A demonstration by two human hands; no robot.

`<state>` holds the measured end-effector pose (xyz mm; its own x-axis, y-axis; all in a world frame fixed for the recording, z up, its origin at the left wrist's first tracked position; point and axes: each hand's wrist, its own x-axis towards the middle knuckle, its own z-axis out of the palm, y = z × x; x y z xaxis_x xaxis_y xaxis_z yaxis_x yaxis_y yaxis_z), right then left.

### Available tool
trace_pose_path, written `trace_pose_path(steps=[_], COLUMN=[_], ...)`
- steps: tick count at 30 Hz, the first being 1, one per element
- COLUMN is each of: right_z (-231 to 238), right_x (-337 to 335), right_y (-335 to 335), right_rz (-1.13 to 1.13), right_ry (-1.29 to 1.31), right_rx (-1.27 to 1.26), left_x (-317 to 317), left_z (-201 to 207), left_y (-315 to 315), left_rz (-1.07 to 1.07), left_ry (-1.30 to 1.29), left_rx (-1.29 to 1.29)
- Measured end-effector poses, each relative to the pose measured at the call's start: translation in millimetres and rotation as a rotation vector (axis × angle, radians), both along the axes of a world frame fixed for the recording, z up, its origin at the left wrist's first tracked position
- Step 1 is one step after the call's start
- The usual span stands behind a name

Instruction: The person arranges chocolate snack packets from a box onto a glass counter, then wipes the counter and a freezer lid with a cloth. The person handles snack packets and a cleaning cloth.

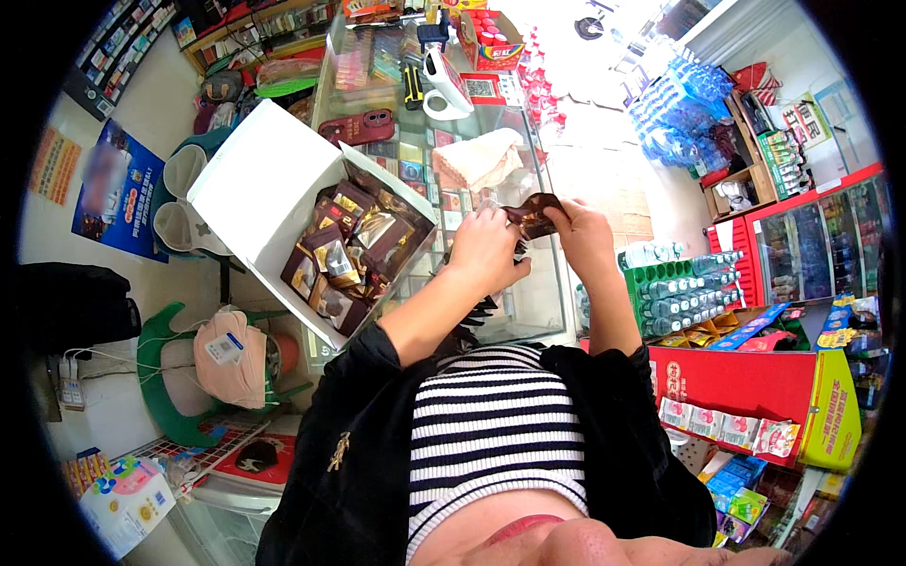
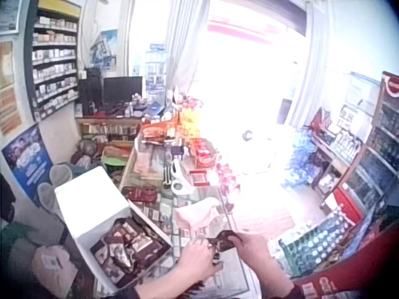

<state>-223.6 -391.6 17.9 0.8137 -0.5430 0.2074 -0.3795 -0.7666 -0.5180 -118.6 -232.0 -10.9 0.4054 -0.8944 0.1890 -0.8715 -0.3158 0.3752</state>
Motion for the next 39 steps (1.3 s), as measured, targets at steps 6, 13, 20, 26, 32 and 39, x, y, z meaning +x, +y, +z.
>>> trace_pose_path(steps=[6, 13, 20, 26, 32, 39], right_z=[-13.6, -14.1, 4.6, -10.5, -1.4, 20.9], right_x=[26.0, 56.8, 63.2, 70.8, 90.3, 89.2], right_y=[14.3, 5.5, 12.7, -4.2, -25.6, 15.6], right_rz=[0.141, 0.328, 0.432, 0.557, 0.521, 0.433], right_ry=[0.308, 0.421, 0.691, 0.701, 0.905, 1.095], right_rx=[-0.355, -0.344, -0.251, -0.192, 0.258, 0.398], left_x=[-3.2, -4.8, -8.0, -7.4, -8.2, -13.0], left_z=[0.0, 8.9, 11.9, 9.5, 6.4, 7.6], left_y=[-0.3, 15.9, 20.8, 16.1, 15.4, 14.5], left_rz=[0.008, 0.035, 0.090, 0.102, 0.157, 0.242], left_ry=[-0.028, -0.003, -0.033, -0.063, -0.031, 0.020], left_rx=[-0.022, -0.092, -0.063, -0.022, -0.073, -0.032])
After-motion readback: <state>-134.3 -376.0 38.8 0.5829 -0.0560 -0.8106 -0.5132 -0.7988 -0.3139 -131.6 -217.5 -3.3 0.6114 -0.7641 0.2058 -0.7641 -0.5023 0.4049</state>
